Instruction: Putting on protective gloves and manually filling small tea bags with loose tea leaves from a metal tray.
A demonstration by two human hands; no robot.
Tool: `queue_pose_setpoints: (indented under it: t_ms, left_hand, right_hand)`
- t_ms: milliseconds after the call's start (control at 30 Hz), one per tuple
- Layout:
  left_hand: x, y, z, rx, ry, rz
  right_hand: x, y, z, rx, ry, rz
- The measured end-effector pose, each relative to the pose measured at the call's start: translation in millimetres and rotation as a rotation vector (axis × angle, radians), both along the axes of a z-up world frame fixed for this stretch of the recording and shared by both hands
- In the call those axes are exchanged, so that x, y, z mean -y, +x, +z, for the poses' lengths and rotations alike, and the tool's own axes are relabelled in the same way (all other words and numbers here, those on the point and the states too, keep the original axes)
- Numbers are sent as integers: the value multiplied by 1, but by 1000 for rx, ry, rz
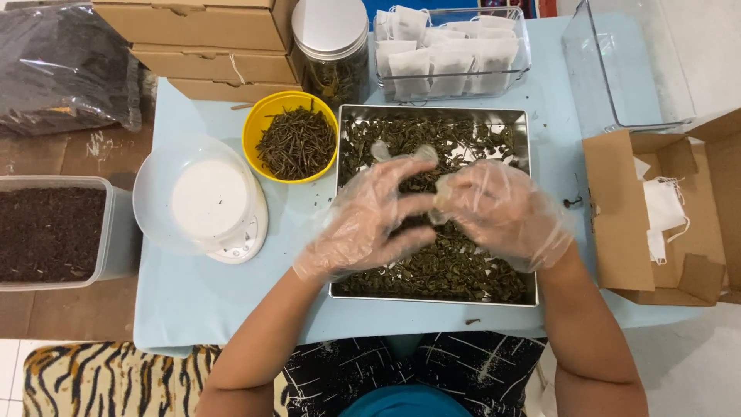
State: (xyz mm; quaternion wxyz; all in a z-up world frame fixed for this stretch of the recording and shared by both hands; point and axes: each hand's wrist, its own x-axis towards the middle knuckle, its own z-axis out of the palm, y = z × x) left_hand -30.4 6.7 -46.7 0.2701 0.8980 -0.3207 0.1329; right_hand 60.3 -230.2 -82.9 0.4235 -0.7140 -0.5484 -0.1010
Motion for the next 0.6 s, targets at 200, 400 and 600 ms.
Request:
queue_pose_setpoints:
  t_ms: [200, 400, 600]
  left_hand:
    - [2, 3, 8, -180, 333, 330]
    - [15, 3, 14, -590, 470, 286]
    - [10, 0, -14, -542, 123, 259]
  right_hand:
    - [-36, -19, 117, -530, -1045, -323]
    - [-41, -16, 95, -493, -1170, -209]
    - [-24, -5, 64, -451, -1100, -136]
